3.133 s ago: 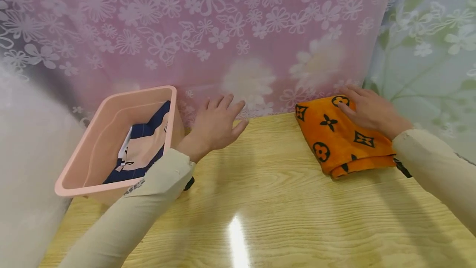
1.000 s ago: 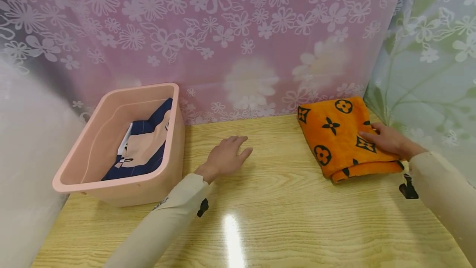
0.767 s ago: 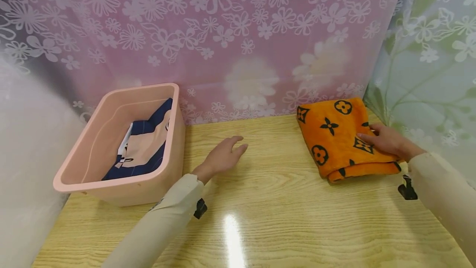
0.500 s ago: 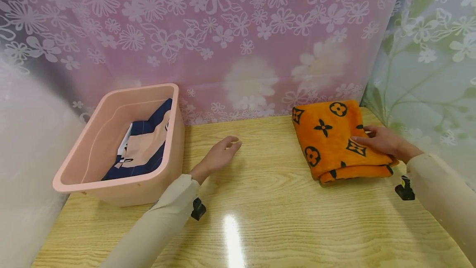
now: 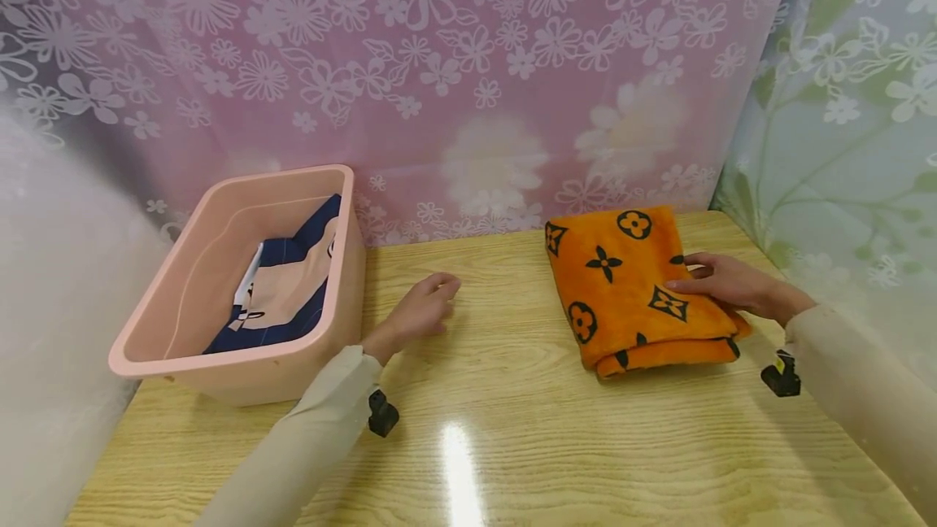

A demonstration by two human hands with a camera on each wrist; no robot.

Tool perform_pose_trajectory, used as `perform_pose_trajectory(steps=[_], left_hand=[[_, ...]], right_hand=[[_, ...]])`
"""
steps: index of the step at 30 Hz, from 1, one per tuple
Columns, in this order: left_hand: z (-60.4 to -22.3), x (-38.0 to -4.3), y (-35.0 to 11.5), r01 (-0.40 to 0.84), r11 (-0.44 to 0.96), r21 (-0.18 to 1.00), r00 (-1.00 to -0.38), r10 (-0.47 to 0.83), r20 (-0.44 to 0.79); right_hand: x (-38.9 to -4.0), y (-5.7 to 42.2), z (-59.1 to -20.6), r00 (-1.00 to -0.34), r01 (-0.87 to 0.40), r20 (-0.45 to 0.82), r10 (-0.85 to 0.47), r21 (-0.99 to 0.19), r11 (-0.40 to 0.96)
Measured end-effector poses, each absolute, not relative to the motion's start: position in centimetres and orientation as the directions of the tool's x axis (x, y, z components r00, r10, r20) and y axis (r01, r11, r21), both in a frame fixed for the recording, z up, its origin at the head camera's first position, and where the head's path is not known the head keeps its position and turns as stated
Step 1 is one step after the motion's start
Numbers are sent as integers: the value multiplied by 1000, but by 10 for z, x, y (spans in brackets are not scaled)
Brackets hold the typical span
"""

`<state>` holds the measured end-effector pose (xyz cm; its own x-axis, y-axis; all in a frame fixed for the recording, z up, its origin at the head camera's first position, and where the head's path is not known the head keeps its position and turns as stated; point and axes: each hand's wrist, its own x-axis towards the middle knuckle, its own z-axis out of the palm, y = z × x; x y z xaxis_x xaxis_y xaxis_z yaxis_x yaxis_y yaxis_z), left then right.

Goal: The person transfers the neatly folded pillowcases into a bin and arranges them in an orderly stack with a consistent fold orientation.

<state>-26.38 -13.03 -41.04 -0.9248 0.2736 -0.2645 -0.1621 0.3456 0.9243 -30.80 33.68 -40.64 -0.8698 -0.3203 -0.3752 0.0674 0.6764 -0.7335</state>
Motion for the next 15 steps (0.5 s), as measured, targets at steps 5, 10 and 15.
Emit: perform_pose_trajectory(steps=[5, 10, 15], left_hand=[[-413, -263, -137, -226, 289, 930, -918, 257, -303], [-416, -263, -142, -240, 272, 932, -925, 227, -305], [-419, -261, -147, -272, 246, 930, -931, 177, -319]], right_hand=[[-307, 319, -410, -845, 102, -399, -357, -773, 626], [-301, 292, -413, -841, 67, -386, -379, -769, 635], [-294, 269, -416, -846, 49, -369, -384, -772, 634]])
